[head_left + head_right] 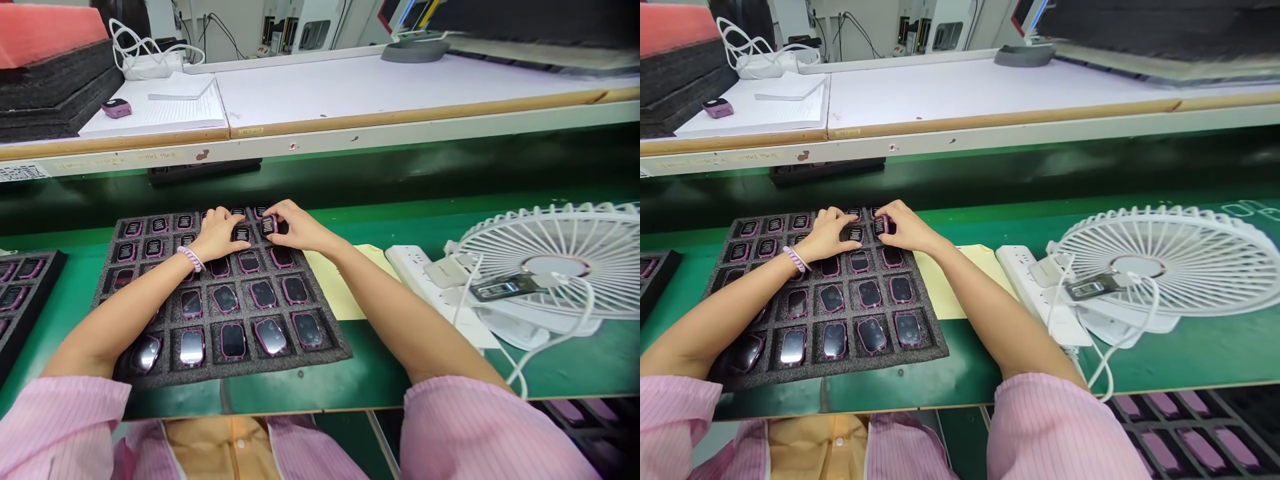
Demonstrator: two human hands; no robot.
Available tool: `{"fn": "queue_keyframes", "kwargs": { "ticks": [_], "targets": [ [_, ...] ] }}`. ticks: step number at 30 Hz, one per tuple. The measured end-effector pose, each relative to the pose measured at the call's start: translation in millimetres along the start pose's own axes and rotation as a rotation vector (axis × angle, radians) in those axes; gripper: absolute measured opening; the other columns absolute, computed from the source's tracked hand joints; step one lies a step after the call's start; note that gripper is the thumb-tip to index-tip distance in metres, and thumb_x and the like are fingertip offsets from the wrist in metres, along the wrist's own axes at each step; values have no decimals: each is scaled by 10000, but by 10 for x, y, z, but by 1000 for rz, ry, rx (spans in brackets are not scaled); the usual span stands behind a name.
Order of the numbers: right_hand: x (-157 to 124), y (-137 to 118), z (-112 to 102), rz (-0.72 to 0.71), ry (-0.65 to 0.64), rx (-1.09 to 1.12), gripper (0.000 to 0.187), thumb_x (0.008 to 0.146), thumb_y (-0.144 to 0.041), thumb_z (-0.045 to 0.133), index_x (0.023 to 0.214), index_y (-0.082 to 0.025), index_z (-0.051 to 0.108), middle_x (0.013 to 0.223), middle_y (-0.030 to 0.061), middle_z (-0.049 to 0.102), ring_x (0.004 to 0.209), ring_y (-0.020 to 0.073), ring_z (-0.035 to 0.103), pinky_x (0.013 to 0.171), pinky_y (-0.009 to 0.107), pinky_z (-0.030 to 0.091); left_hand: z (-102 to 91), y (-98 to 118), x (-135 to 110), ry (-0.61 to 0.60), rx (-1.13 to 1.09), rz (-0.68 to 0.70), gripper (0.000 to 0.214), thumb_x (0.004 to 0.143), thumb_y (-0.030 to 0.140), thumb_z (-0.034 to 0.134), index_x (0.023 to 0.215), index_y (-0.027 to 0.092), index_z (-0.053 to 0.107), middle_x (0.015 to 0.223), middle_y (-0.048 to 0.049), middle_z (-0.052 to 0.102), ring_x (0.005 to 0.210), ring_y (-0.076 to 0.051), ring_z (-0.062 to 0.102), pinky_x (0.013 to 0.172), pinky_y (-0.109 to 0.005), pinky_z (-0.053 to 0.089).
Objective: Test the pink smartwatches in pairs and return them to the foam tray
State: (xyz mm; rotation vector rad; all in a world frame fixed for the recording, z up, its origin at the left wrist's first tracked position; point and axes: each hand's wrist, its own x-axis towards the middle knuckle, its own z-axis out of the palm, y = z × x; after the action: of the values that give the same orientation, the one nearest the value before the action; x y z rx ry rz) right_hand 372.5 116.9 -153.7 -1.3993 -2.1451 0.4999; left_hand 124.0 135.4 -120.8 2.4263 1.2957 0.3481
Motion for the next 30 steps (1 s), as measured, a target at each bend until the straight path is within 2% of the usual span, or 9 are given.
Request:
{"fn": "queue_keyframes", "kwargs": {
  "ticks": [3,6,9,11,16,18,21,25,30],
  "targets": [
    [-8,69,-28,15,-85,-125,544,857,-415,738,1359,-207,711,1381,169,498,1392,397,458,1177,592,392,-247,-78,-248,95,154,74,631,901,378,804,1484,258,596,1313,-137,517,1234,-357,465,1143,-545,406],
    [-54,72,-97,50,-137,-222,620,913,-514,701,1471,-246,669,1457,179,447,1410,423,421,1158,633,372,-611,-354,-651,228,239,77,457,952,410,717,1379,254,670,1259,-126,541,1205,-346,492,1149,-555,406],
    [-67,-56,-135,14,-114,-300,677,918,-518,686,1514,-200,628,1460,210,451,1362,445,442,1090,630,408,-913,-769,-1137,262,310,-65,448,962,464,638,1322,200,678,1180,-140,578,1212,-366,517,1150,-559,413],
    [-24,-245,-85,-62,-100,-319,630,935,-482,673,1487,-180,641,1437,216,474,1320,437,469,1065,611,422,-997,-1029,-1446,229,368,-208,442,950,485,601,1231,158,700,1106,-152,595,1200,-384,538,1134,-562,427],
    [214,-1074,345,-314,-258,-282,415,970,-307,738,1361,-169,713,1341,175,573,1256,366,533,1081,542,428,-814,-1321,-1905,-38,429,-492,427,924,529,607,1095,159,733,1125,-184,601,1176,-414,570,1078,-534,475],
    [325,-1449,576,-359,-382,-261,369,998,-313,768,1335,-166,729,1329,162,588,1281,358,530,1097,530,428,-698,-1310,-1942,-16,422,-521,439,951,531,584,1128,153,719,1205,-203,583,1206,-415,562,1071,-523,480],
    [481,-1891,891,-325,-438,-271,326,1061,-329,716,1321,-132,725,1339,182,576,1310,366,508,1124,531,404,-602,-1256,-1910,79,345,-546,408,937,521,618,1080,149,703,1227,-216,579,1219,-438,550,1071,-552,468],
    [623,-2154,1145,-264,-441,-270,220,1017,-282,760,1094,-81,712,1267,218,584,1265,395,519,1065,521,427,-627,-1204,-1885,190,145,-539,253,830,393,716,937,176,638,1116,-174,631,1171,-423,579,1046,-538,473],
    [627,-2159,1114,-276,-341,-146,272,865,-137,771,860,-182,502,1088,104,595,1094,301,568,940,389,446,-728,-1070,-1914,291,-92,-423,184,865,353,617,956,210,545,901,-52,659,878,-253,652,844,-374,519]
  ]
}}
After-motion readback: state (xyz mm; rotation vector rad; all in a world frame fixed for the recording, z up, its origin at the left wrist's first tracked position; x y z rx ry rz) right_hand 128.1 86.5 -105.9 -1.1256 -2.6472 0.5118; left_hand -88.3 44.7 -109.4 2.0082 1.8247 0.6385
